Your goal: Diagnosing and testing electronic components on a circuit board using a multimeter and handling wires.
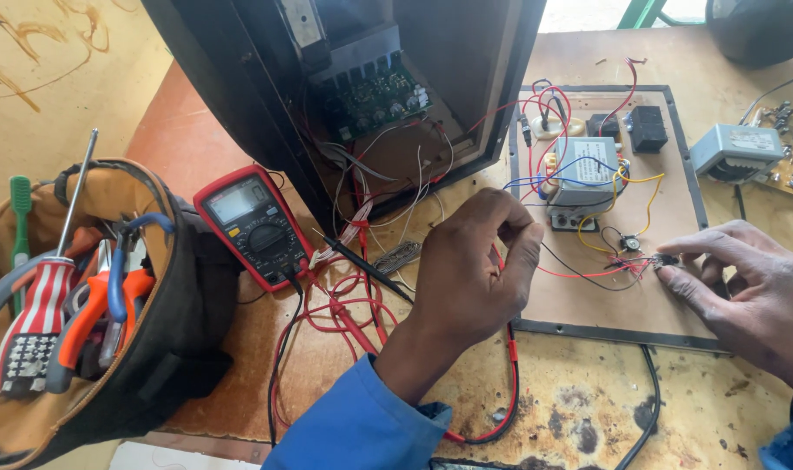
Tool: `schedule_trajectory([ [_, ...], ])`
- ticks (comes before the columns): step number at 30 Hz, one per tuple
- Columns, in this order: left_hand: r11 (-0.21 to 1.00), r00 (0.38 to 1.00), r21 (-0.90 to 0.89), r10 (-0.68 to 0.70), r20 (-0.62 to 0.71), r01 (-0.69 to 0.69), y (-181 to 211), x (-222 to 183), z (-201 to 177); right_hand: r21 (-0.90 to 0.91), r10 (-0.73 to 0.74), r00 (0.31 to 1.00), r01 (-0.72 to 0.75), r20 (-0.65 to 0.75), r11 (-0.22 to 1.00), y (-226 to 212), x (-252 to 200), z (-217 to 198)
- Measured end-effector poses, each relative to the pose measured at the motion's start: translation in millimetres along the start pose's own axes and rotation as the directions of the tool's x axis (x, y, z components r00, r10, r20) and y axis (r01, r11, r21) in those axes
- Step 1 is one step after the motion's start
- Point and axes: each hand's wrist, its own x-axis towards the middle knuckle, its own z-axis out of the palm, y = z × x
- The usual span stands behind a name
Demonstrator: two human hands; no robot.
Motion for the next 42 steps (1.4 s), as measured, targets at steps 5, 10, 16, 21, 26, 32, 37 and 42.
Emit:
schedule_trajectory([
  [5,0.999,0.997,-0.017,0.036,0.061,-0.035,-2,-5,6,0.007,-0.044,0.999,0.044,-0.010,0.999,8,1,4],
  [10,0.999,0.978,0.028,-0.022,0.205,0.016,-3,-9,11,0.024,-0.031,0.999,0.032,-0.016,0.999,4,1,4],
  [16,1.000,0.981,0.006,-0.030,0.189,0.030,-2,-8,9,0.050,-0.035,0.999,0.036,-0.025,0.998,10,0,8],
  [21,0.998,0.983,-0.057,-0.023,0.181,0.034,-5,-8,10,0.078,-0.077,0.996,0.079,-0.034,0.994,23,1,12],
  [26,0.994,0.989,-0.112,0.015,0.150,0.002,-7,-8,12,0.114,-0.135,0.990,0.139,-0.037,0.984,37,2,18],
  [32,0.995,0.988,-0.095,0.013,0.154,0.002,-8,-8,13,0.095,-0.134,0.990,0.136,-0.033,0.986,35,2,16],
  [37,0.996,0.988,-0.090,0.011,0.157,0.004,-8,-9,12,0.035,-0.092,0.996,0.092,0.007,0.995,33,4,12],
  [42,0.995,0.988,-0.099,0.016,0.153,-0.001,-9,-9,13,0.050,-0.088,0.996,0.088,0.006,0.995,32,3,13],
])
